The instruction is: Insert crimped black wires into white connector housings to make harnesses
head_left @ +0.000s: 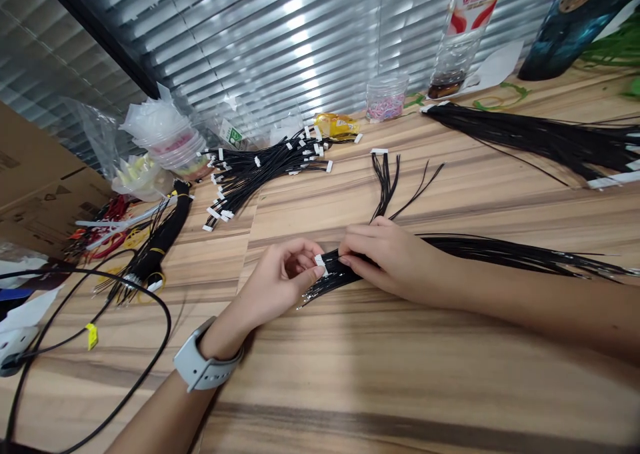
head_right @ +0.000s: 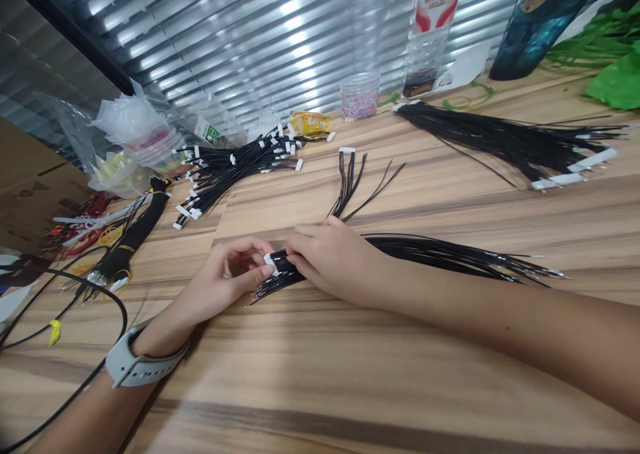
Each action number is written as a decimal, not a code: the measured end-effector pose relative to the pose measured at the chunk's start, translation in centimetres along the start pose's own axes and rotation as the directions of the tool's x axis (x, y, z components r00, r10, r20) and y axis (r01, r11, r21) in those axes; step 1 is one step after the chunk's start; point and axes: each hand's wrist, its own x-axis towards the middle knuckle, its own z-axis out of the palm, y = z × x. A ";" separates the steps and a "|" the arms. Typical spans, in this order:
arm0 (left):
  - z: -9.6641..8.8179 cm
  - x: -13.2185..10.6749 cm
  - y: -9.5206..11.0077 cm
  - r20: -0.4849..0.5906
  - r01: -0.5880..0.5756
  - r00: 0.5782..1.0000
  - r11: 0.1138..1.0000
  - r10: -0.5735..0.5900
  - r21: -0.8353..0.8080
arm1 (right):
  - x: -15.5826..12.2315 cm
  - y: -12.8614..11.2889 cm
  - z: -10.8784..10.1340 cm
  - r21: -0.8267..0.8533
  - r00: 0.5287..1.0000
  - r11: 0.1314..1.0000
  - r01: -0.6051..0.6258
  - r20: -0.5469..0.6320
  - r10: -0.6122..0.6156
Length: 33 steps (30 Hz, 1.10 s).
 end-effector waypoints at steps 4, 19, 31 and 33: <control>0.2 0.0 0.0 0.001 -0.014 1.000 1.000 0.014 0.000 | -0.2 -0.1 0.3 -0.049 0.998 0.997 0.056 -0.017 -0.057; -0.2 0.5 -0.2 0.048 0.053 0.998 0.971 -0.042 -0.235 | 0.1 -0.1 0.0 0.011 0.994 0.999 -0.036 -0.102 0.037; -0.3 0.6 -0.6 0.032 0.014 0.999 0.969 -0.006 -0.245 | 0.1 -0.2 -0.5 0.177 0.966 0.984 0.018 -0.257 0.029; -0.3 0.7 -0.5 0.026 0.009 1.000 0.974 -0.003 -0.228 | 0.0 -0.1 -0.3 0.212 0.977 0.977 0.001 -0.210 0.044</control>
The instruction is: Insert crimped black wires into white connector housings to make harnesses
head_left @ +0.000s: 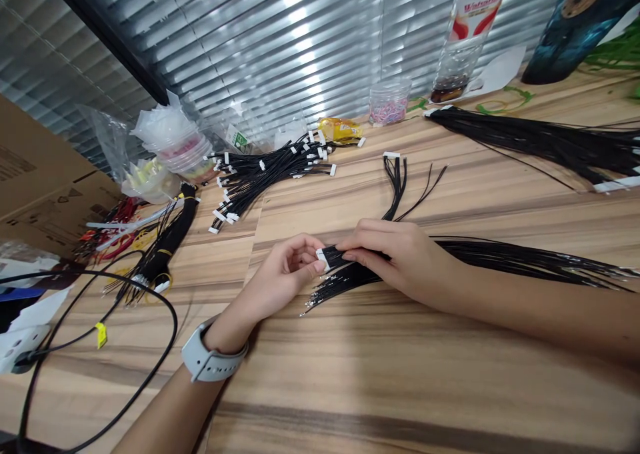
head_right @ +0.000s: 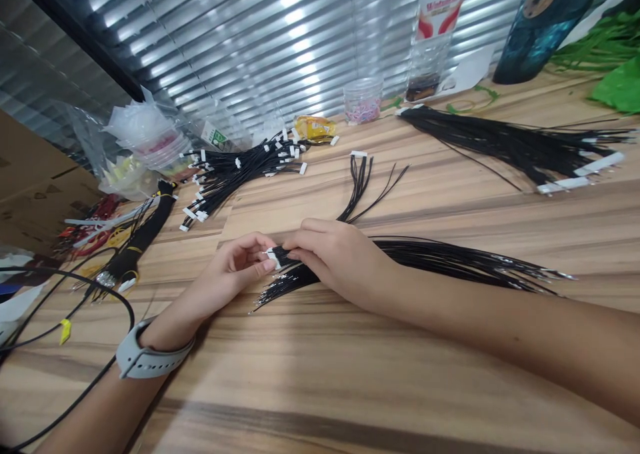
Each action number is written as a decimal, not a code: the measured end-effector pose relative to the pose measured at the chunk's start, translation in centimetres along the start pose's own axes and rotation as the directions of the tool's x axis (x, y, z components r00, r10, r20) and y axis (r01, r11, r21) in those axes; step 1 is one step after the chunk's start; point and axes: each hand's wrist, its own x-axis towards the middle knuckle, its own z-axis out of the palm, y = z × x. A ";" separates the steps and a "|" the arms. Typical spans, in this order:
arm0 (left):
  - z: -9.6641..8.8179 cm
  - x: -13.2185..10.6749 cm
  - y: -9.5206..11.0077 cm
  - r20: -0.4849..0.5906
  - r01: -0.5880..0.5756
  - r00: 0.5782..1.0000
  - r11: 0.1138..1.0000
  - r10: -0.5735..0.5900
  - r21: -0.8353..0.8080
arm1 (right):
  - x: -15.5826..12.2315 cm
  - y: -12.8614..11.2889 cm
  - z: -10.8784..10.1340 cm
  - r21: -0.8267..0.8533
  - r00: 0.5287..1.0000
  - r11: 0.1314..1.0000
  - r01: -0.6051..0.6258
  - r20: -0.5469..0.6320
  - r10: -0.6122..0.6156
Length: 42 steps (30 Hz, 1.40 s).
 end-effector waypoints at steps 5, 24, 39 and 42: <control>0.1 0.0 0.2 -0.016 -0.008 1.000 0.999 0.009 0.031 | 0.1 -0.2 0.1 -0.010 0.984 0.985 -0.175 0.034 0.175; 0.1 0.0 0.0 -0.014 -0.006 1.000 0.999 0.006 0.051 | 0.1 -0.2 -0.1 0.030 0.985 0.986 -0.167 0.056 0.165; 0.4 -0.3 0.2 0.021 -0.010 1.000 0.996 0.008 0.087 | -0.1 0.0 0.1 0.004 0.990 0.996 -0.095 0.105 0.094; 0.4 -0.3 0.1 0.031 -0.017 0.999 0.995 0.014 0.098 | -0.1 0.1 0.1 0.001 0.989 0.995 -0.100 0.106 0.099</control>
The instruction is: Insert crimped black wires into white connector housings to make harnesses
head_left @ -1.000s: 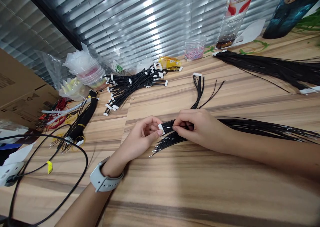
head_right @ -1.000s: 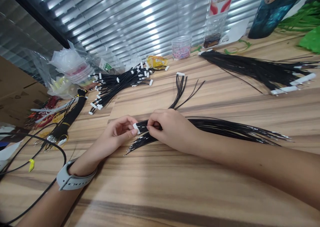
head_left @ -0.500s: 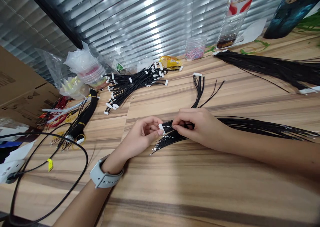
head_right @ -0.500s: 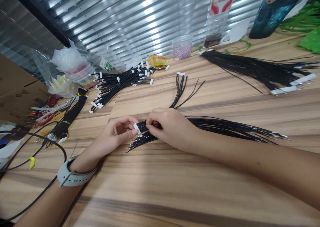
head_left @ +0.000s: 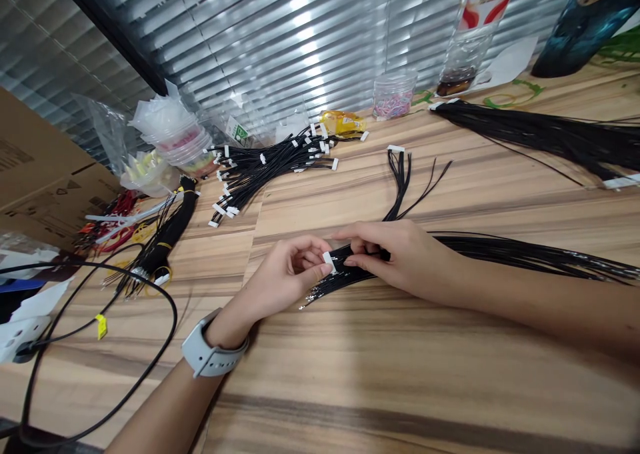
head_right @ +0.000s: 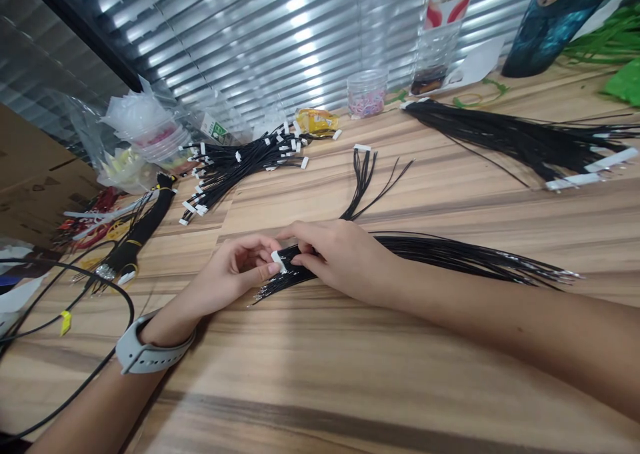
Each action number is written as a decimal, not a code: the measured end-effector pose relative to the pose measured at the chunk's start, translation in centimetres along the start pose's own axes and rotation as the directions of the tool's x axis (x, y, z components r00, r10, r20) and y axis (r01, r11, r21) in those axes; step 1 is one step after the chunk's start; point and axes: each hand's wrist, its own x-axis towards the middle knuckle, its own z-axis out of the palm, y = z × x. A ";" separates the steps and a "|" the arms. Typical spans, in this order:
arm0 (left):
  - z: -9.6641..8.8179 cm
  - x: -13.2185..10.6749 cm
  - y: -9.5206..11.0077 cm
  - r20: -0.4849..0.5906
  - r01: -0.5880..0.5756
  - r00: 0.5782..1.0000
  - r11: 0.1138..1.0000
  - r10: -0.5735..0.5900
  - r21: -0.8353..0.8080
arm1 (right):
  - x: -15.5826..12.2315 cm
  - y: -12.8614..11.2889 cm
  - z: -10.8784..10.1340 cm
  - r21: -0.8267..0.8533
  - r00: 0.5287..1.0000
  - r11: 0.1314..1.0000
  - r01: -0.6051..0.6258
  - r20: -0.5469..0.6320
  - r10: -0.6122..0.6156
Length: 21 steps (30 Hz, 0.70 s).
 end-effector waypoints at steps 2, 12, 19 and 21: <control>0.1 0.0 0.0 -0.009 0.001 1.000 1.000 -0.001 0.003 | 0.0 0.0 0.0 -0.002 1.000 1.000 0.005 0.000 -0.005; 0.2 0.0 -0.2 -0.010 0.005 1.000 1.000 -0.005 0.006 | 0.2 -0.5 -0.4 0.116 0.999 0.993 0.009 0.046 -0.014; 0.3 -0.4 0.0 -0.011 -0.025 1.000 0.991 0.027 0.131 | 0.1 -0.6 -0.1 0.046 0.999 0.998 -0.039 0.011 0.039; 0.4 -0.6 0.1 0.002 -0.073 0.997 0.978 0.074 0.198 | 0.0 -0.7 0.0 0.004 0.999 0.999 0.033 0.003 -0.033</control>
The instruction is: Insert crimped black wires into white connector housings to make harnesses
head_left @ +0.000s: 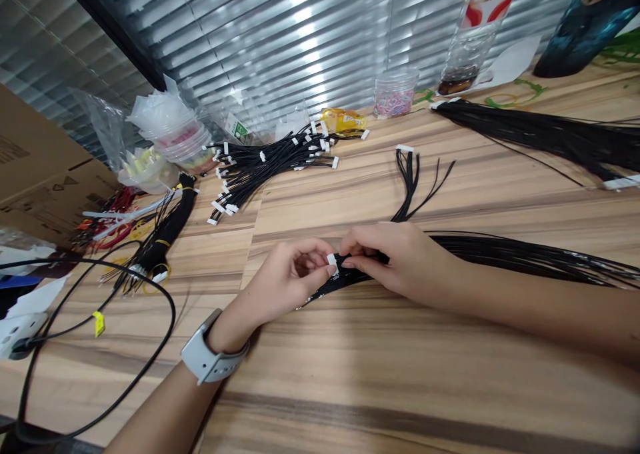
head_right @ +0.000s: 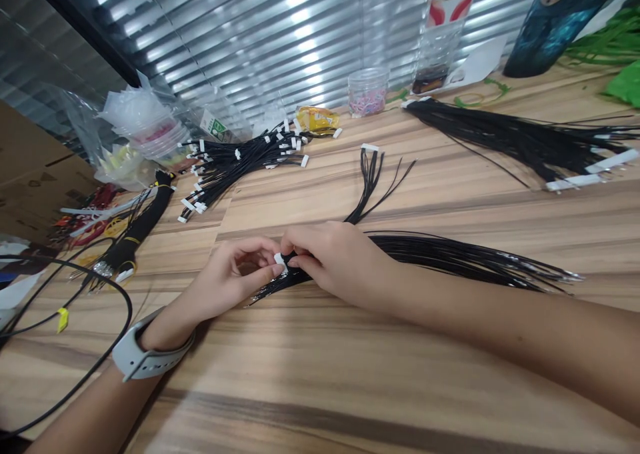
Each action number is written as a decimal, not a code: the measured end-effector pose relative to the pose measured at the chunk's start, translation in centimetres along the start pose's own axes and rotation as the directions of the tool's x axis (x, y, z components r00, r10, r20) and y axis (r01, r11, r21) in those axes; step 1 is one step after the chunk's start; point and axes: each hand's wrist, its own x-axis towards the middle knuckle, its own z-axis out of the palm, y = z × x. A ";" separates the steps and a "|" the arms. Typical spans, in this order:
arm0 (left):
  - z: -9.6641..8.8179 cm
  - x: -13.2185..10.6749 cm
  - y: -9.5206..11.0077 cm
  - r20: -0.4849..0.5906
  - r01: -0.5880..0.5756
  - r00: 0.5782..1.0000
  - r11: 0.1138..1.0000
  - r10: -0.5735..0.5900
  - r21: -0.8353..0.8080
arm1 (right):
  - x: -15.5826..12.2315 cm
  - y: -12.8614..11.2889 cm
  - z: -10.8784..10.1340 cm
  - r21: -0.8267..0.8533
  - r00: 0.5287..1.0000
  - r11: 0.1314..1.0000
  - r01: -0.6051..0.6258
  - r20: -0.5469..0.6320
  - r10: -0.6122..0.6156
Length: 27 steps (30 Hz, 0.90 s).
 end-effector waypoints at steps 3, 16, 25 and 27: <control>0.0 -0.2 0.2 0.019 -0.054 0.998 0.996 0.052 0.069 | -0.1 0.0 0.2 -0.109 0.987 0.982 0.156 -0.010 -0.158; 0.2 -0.5 1.1 0.054 -0.180 0.984 0.951 0.172 0.250 | -0.4 -0.1 0.5 -0.356 0.923 0.857 0.372 0.045 -0.381; 0.2 -0.1 0.7 -0.099 -0.065 0.992 0.988 0.080 0.143 | -0.3 -0.1 0.2 -0.483 0.931 0.809 0.334 0.036 -0.363; 0.0 0.0 0.5 -0.142 -0.008 0.990 0.999 0.014 0.044 | -0.3 0.0 0.1 -0.492 0.922 0.796 0.353 0.038 -0.385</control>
